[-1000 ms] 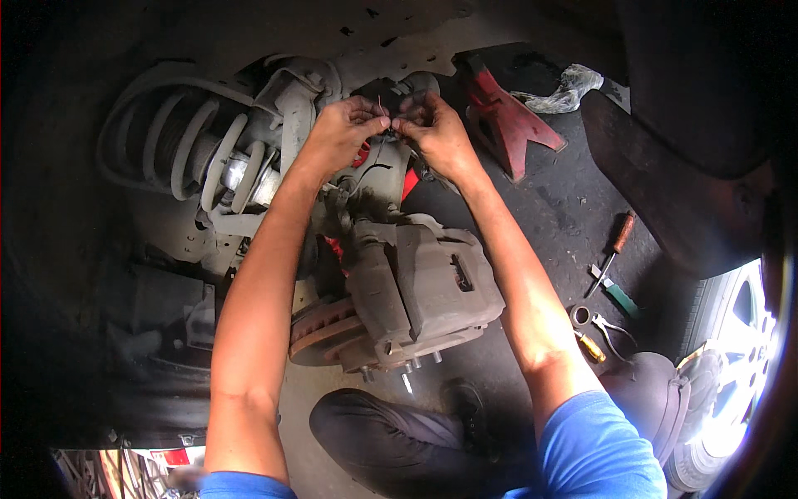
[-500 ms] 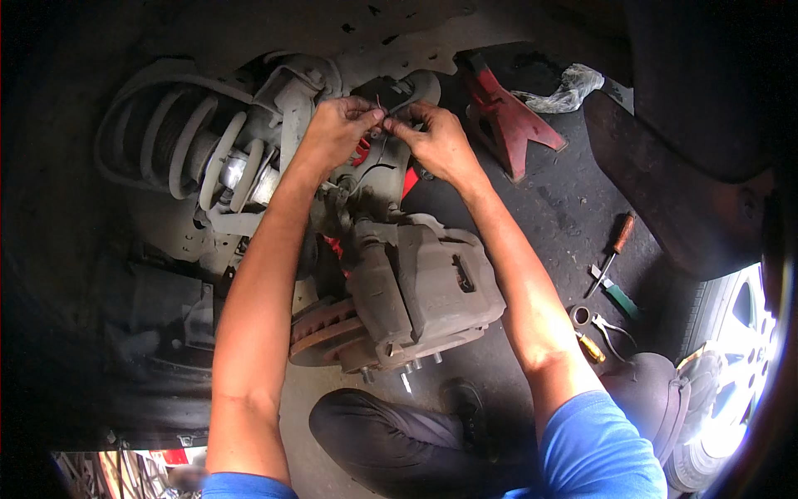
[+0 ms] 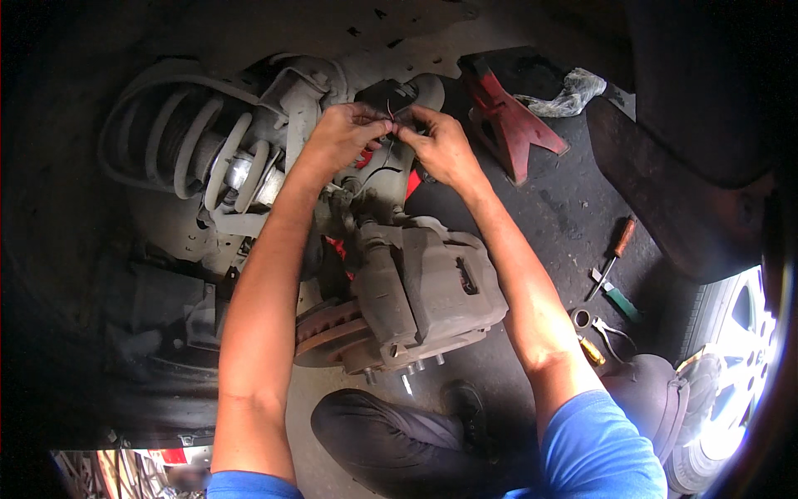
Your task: Inspecting and repairing the brake sensor wiring and associated components on a vehicle.
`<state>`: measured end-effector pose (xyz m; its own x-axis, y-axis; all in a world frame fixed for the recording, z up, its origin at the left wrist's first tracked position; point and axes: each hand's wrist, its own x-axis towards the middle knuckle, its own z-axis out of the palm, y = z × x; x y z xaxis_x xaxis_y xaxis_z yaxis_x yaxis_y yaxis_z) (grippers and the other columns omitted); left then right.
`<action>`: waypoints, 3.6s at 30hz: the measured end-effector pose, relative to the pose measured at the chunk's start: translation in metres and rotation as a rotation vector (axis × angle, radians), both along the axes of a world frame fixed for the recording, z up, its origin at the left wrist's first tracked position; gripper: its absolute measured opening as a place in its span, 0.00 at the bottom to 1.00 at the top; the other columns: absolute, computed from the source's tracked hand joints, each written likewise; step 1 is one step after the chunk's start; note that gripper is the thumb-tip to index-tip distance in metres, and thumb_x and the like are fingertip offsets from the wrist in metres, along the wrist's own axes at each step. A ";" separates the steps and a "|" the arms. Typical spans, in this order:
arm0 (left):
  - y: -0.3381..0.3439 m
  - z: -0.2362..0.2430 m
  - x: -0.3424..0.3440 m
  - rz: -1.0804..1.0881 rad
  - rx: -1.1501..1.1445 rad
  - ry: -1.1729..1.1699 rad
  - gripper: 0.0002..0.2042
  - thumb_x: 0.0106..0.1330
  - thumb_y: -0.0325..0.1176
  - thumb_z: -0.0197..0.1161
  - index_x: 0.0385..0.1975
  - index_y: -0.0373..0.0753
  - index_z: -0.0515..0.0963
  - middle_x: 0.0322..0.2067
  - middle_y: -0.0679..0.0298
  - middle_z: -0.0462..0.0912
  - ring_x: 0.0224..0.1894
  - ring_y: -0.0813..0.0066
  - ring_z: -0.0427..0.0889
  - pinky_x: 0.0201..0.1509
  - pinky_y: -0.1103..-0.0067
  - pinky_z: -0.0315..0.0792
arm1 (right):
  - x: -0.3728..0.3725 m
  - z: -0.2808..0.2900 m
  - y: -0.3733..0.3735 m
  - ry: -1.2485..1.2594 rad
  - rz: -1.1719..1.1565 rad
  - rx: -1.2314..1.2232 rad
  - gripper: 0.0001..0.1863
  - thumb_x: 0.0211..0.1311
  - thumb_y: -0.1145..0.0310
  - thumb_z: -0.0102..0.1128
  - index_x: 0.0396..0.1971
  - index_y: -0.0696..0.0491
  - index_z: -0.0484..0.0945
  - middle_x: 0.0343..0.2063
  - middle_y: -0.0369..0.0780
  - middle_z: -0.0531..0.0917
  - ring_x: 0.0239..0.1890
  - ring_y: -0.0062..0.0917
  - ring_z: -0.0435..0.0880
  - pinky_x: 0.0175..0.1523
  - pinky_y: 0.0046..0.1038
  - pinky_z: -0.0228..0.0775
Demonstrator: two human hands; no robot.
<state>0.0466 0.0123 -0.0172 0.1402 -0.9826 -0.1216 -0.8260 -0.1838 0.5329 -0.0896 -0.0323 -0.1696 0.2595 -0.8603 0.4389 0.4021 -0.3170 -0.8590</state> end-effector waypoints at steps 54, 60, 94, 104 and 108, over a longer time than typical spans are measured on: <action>-0.005 -0.016 -0.002 -0.070 -0.203 -0.043 0.09 0.72 0.26 0.72 0.43 0.25 0.85 0.36 0.57 0.91 0.38 0.77 0.86 0.46 0.77 0.79 | 0.014 -0.006 -0.008 -0.393 0.270 0.270 0.10 0.75 0.72 0.68 0.43 0.67 0.84 0.32 0.43 0.91 0.33 0.22 0.90 0.39 0.25 0.83; 0.000 -0.013 -0.010 -0.050 -0.189 0.053 0.09 0.70 0.24 0.73 0.44 0.25 0.84 0.37 0.57 0.91 0.40 0.77 0.87 0.46 0.79 0.79 | 0.016 -0.009 -0.009 -0.352 0.220 0.250 0.10 0.75 0.73 0.66 0.43 0.67 0.84 0.33 0.44 0.91 0.32 0.23 0.91 0.40 0.25 0.83; -0.004 -0.009 -0.003 -0.038 -0.080 0.002 0.12 0.77 0.32 0.69 0.48 0.26 0.85 0.38 0.61 0.89 0.42 0.77 0.86 0.51 0.78 0.79 | 0.005 -0.007 -0.004 -0.075 -0.259 -0.068 0.18 0.65 0.67 0.72 0.46 0.65 0.82 0.43 0.54 0.88 0.45 0.45 0.91 0.51 0.40 0.80; -0.003 -0.009 -0.006 0.034 -0.107 0.024 0.11 0.74 0.29 0.70 0.46 0.26 0.87 0.38 0.58 0.91 0.38 0.75 0.87 0.44 0.78 0.80 | 0.003 -0.008 -0.005 0.046 -0.145 -0.096 0.18 0.68 0.61 0.72 0.45 0.63 0.87 0.42 0.49 0.87 0.45 0.39 0.88 0.52 0.35 0.77; -0.001 -0.008 -0.005 0.061 -0.091 0.165 0.17 0.73 0.31 0.73 0.53 0.25 0.83 0.44 0.55 0.91 0.42 0.73 0.90 0.47 0.78 0.84 | 0.009 -0.010 -0.005 0.042 -0.141 -0.053 0.16 0.69 0.63 0.71 0.46 0.62 0.87 0.42 0.47 0.89 0.43 0.33 0.89 0.50 0.33 0.77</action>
